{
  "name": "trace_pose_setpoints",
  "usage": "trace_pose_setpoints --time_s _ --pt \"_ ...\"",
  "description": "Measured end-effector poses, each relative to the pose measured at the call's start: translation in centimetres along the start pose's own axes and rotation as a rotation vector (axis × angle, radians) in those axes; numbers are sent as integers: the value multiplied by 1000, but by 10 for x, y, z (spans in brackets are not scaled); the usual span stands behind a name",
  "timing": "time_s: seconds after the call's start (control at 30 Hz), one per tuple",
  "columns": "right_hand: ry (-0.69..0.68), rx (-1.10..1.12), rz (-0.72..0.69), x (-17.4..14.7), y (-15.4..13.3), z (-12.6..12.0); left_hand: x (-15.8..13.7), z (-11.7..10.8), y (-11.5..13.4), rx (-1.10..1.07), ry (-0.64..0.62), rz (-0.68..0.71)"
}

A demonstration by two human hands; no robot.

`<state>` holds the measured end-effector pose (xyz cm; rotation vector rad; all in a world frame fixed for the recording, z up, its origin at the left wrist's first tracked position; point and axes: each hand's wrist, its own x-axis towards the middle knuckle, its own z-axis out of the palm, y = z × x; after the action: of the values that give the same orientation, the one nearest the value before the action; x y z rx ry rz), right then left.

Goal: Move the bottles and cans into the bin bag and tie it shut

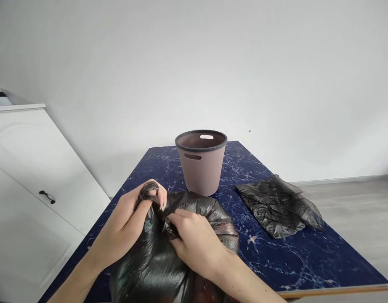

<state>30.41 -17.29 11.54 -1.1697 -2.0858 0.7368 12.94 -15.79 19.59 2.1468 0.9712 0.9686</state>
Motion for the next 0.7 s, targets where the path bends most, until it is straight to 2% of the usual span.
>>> trace_pose_setpoints --time_s 0.07,0.17,0.27,0.37,0.43,0.5,0.6,0.7 --pt "-31 2 31 2 5 3 0 2 -2 -186 -110 -66" --pt "5 176 40 4 10 2 -1 6 -10 -415 -234 -130" --pt "71 428 73 5 11 -3 -3 10 -20 -443 -321 -170" --pt "74 808 269 5 8 -7 -4 13 -26 -442 -394 -183" --pt "66 1058 397 4 5 -8 -3 14 -27 -436 -398 -178" --pt "77 1186 420 3 2 -10 -3 13 -28 -396 -357 -171" --pt "77 1168 374 -1 -1 -15 -3 11 -31 -313 -257 -174" --pt "-9 1125 371 -6 -4 -23 -4 10 -34 -273 -159 -172"
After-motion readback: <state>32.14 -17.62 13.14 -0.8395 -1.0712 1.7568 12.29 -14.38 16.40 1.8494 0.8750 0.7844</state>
